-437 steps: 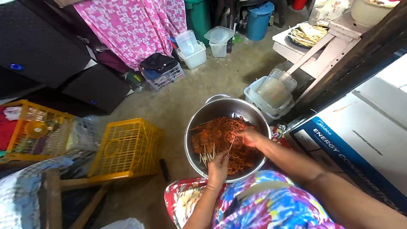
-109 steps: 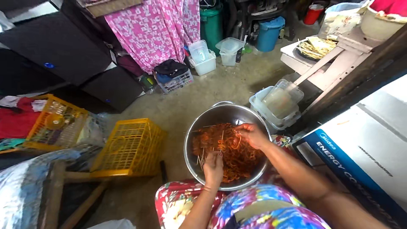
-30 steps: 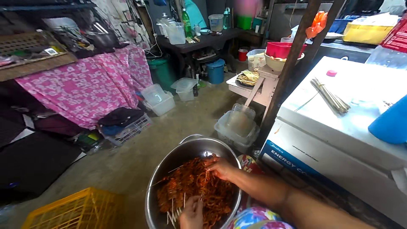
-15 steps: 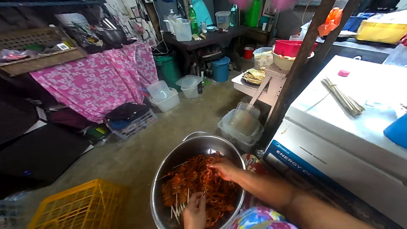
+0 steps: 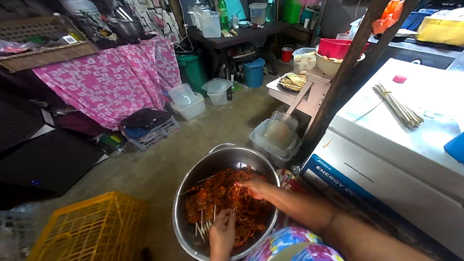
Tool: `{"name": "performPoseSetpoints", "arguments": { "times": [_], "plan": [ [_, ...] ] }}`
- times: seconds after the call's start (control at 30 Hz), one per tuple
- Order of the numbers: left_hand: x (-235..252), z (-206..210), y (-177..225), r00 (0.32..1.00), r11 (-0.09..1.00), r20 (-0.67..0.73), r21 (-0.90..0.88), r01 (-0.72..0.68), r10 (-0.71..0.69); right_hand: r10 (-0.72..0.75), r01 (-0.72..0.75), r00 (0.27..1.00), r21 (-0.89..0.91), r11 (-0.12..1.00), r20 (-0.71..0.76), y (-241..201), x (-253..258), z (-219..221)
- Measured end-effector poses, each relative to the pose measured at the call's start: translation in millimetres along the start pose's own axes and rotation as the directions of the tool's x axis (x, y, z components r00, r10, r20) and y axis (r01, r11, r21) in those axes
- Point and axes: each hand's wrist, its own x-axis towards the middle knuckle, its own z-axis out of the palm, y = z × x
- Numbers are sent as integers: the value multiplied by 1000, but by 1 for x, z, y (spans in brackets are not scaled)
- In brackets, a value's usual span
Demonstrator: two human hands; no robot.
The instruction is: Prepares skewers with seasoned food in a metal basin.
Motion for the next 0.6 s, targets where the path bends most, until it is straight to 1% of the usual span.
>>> {"name": "performPoseSetpoints", "arguments": {
  "times": [0.1, 0.17, 0.33, 0.43, 0.6],
  "plan": [
    [-1, -1, -1, 1000, 1000, -5, -7, 1, -1, 23, -22, 999, -24, 999, 24, 0, -4, 2],
    [-1, -2, -1, 1000, 1000, -5, -13, -1, 1, 58, -58, 997, 9, 998, 41, -2, -5, 3],
    [-1, -2, 0, 1000, 1000, -7, -19, -8, 8, 179, -178, 984, 122, 976, -1, 3, -6, 5],
    [-2, -3, 3, 1000, 1000, 8, 10, 17, -17, 193, -193, 981, 97, 976, 7, 6, -12, 11],
    [-1, -4, 3, 999, 999, -14, 14, 40, -39, 204, -204, 979, 74, 976, 5, 18, -16, 22]
  ]
}}
